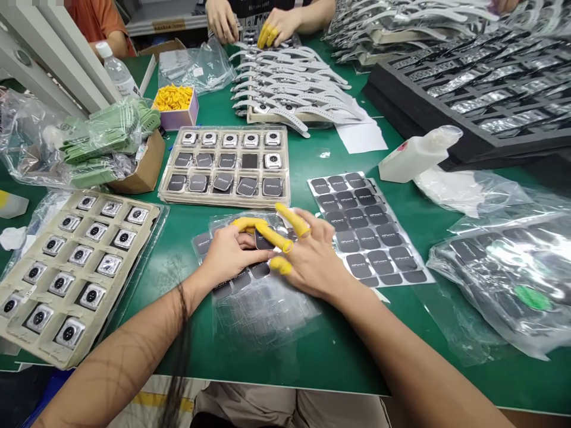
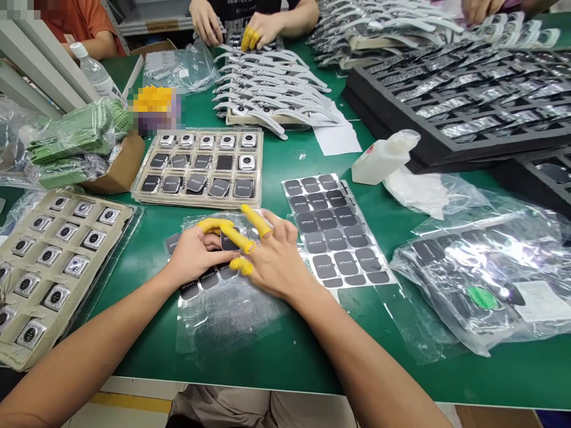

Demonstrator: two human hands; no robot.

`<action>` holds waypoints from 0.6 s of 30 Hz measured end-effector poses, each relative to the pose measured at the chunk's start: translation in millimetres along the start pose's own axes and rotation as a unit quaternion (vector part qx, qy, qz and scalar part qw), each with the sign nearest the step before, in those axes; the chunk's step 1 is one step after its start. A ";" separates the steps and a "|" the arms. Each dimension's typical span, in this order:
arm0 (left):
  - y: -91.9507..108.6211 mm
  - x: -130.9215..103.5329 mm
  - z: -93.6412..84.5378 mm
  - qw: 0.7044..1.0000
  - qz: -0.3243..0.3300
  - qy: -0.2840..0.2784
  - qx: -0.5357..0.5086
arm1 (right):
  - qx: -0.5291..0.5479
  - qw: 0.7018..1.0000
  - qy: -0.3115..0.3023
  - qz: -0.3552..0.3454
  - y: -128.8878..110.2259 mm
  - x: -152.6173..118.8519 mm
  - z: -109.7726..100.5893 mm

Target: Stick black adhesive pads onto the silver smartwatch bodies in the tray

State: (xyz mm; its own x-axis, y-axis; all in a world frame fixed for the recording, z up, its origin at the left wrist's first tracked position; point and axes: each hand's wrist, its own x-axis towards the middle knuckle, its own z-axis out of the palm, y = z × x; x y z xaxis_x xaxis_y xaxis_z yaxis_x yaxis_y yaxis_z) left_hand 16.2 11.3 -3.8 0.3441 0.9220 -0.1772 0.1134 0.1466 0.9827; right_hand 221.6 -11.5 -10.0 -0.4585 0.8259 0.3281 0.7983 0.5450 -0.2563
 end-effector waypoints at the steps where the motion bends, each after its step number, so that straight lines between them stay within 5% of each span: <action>1: 0.8 -0.2 0.0 1.000 -0.004 0.001 -0.005 | -0.015 0.999 0.020 0.040 0.7 -0.1 1.7; 3: 2.4 -0.7 -0.1 1.000 -0.008 0.005 -0.011 | -0.017 0.995 0.060 0.082 0.7 0.8 3.0; 8: 3.9 -0.2 0.2 0.999 -0.005 0.006 -0.038 | 0.029 0.999 0.003 -0.025 -4.3 5.6 1.7; 13: 5.3 -0.8 5.4 0.997 -0.036 0.036 -0.055 | 0.023 0.993 0.072 0.088 -2.9 8.7 1.2; 15: 8.3 -3.0 3.8 0.995 -0.038 0.054 -0.079 | 0.076 0.992 0.082 0.053 -5.1 9.8 4.0; 18: 20.1 -1.8 -10.8 0.988 -0.014 0.104 -0.115 | 0.137 0.990 0.018 -0.035 -12.3 12.8 11.1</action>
State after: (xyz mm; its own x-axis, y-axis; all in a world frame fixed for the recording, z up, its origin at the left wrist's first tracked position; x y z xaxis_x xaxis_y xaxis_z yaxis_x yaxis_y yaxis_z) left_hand 7.8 16.4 16.8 0.1419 0.9667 -0.2132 -0.1020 0.2285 0.9682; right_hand 201.6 -6.0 -12.8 -0.4915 0.7812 0.3850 0.6269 0.6242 -0.4663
